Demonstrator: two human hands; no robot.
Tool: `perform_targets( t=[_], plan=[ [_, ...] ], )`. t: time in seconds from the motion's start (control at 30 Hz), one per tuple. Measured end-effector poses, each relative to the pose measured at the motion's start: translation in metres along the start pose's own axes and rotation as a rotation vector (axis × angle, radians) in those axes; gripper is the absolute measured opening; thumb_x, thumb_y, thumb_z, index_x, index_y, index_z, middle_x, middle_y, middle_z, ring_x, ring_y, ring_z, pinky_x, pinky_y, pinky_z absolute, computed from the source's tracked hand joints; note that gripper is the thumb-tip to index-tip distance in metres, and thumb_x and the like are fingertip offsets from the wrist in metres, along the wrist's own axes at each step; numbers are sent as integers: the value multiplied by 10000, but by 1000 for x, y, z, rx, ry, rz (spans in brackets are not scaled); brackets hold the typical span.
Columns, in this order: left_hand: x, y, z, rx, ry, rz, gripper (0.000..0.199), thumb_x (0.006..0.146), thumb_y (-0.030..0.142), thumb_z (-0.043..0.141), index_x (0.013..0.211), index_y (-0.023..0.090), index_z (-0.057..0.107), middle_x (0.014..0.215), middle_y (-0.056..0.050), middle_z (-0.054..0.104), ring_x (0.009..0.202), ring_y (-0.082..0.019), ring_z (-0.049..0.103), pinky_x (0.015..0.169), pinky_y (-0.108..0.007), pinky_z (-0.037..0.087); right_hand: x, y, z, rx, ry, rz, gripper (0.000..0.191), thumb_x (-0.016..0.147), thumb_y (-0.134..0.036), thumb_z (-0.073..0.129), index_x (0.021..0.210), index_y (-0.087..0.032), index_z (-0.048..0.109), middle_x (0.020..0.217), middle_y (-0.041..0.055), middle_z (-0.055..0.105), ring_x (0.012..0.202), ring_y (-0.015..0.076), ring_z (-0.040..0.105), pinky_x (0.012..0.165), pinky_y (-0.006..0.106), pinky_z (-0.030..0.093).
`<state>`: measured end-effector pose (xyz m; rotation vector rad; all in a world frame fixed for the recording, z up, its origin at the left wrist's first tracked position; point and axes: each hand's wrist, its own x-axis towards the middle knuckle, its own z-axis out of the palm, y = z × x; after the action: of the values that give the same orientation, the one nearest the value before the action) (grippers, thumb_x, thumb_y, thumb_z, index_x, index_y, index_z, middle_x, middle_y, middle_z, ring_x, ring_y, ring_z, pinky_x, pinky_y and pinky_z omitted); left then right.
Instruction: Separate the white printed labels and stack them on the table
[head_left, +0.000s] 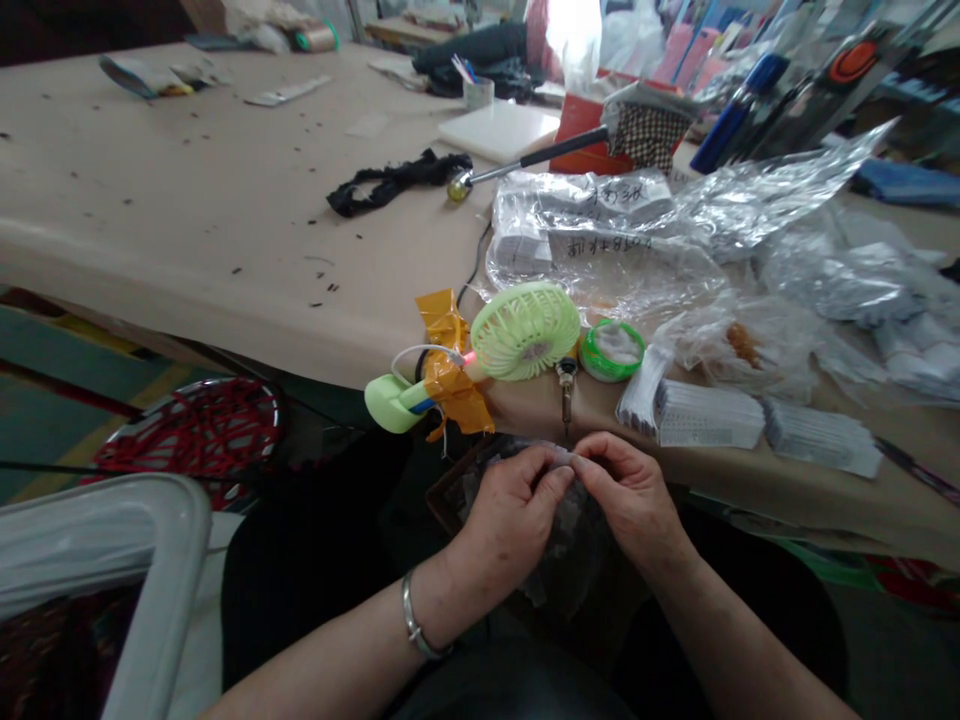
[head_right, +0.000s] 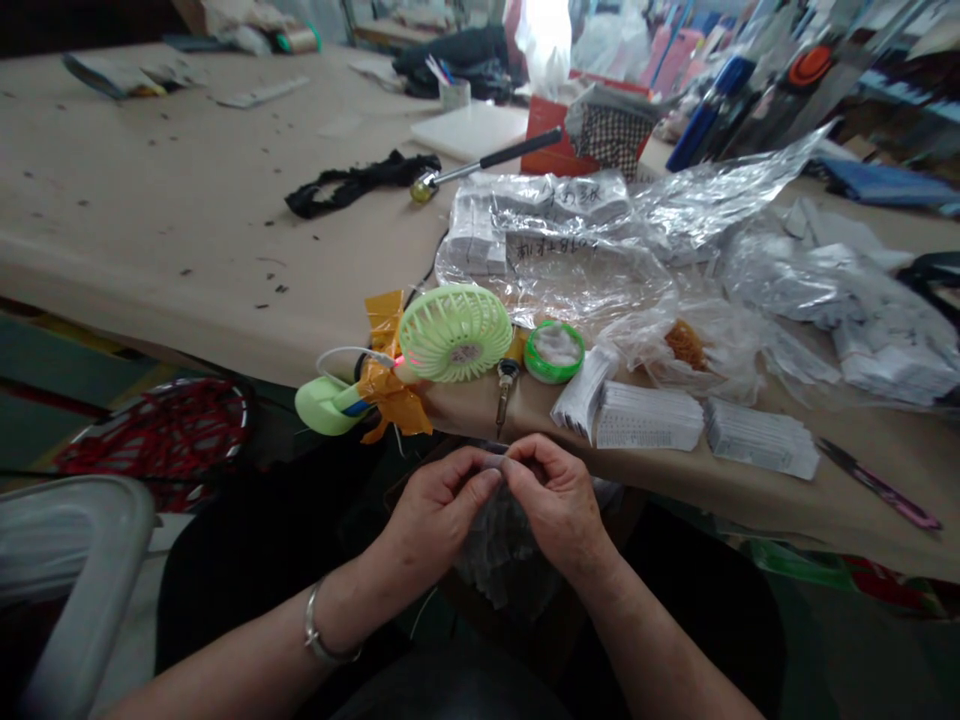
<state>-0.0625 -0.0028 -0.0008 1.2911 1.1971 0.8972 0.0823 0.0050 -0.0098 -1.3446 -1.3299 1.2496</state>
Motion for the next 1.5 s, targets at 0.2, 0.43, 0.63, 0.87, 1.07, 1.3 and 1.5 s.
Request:
perform_targets(
  t=[0.2, 0.43, 0.63, 0.87, 1.07, 1.3, 1.5],
  plan=[
    [8, 5, -8, 168, 100, 110, 190, 870, 272, 513, 782, 195, 663, 692, 8, 635, 646, -128, 557, 619, -227, 391, 5, -4, 0, -142, 7, -91, 143, 818, -275, 580, 716, -178, 600, 612, -34, 532, 574, 98, 474, 543, 207, 385],
    [11, 6, -8, 230, 108, 160, 203, 881, 260, 498, 784, 196, 665, 688, 5, 641, 625, -122, 560, 611, -223, 392, 8, -4, 0, -230, 35, -187, 127, 831, -244, 566, 725, -183, 600, 623, -28, 553, 585, 102, 496, 559, 209, 398],
    [13, 4, -9, 296, 104, 186, 230, 903, 268, 472, 795, 185, 657, 687, 8, 630, 622, -109, 552, 604, -209, 385, 10, -4, 0, -264, 48, -232, 113, 835, -221, 558, 735, -186, 598, 624, -31, 552, 588, 100, 503, 568, 210, 408],
    [16, 4, -10, 317, 106, 206, 236, 908, 264, 473, 779, 182, 653, 673, 16, 618, 616, -102, 549, 597, -200, 386, 11, -5, 0, -269, 46, -240, 108, 836, -209, 544, 744, -188, 597, 639, -25, 573, 608, 107, 527, 588, 217, 419],
    [21, 2, -9, 338, 136, 237, 224, 895, 224, 491, 739, 178, 645, 648, 26, 606, 598, -92, 538, 579, -191, 376, 14, -4, 1, -282, 60, -258, 120, 855, -226, 552, 751, -186, 597, 638, -29, 561, 609, 103, 517, 593, 216, 414],
    [12, 0, -9, 290, 97, 215, 213, 903, 228, 485, 773, 175, 645, 677, 23, 622, 620, -92, 550, 597, -192, 393, 0, 2, -4, -236, 4, -201, 95, 861, -276, 588, 865, -195, 637, 697, -20, 625, 638, 113, 571, 600, 219, 453],
    [2, -16, -14, 286, 80, 113, 243, 895, 246, 476, 768, 179, 672, 680, -8, 655, 639, -128, 595, 609, -215, 441, -20, -33, -26, -519, -41, -514, 65, 874, -161, 557, 870, -198, 611, 719, -22, 628, 629, 93, 589, 582, 190, 465]
  ],
)
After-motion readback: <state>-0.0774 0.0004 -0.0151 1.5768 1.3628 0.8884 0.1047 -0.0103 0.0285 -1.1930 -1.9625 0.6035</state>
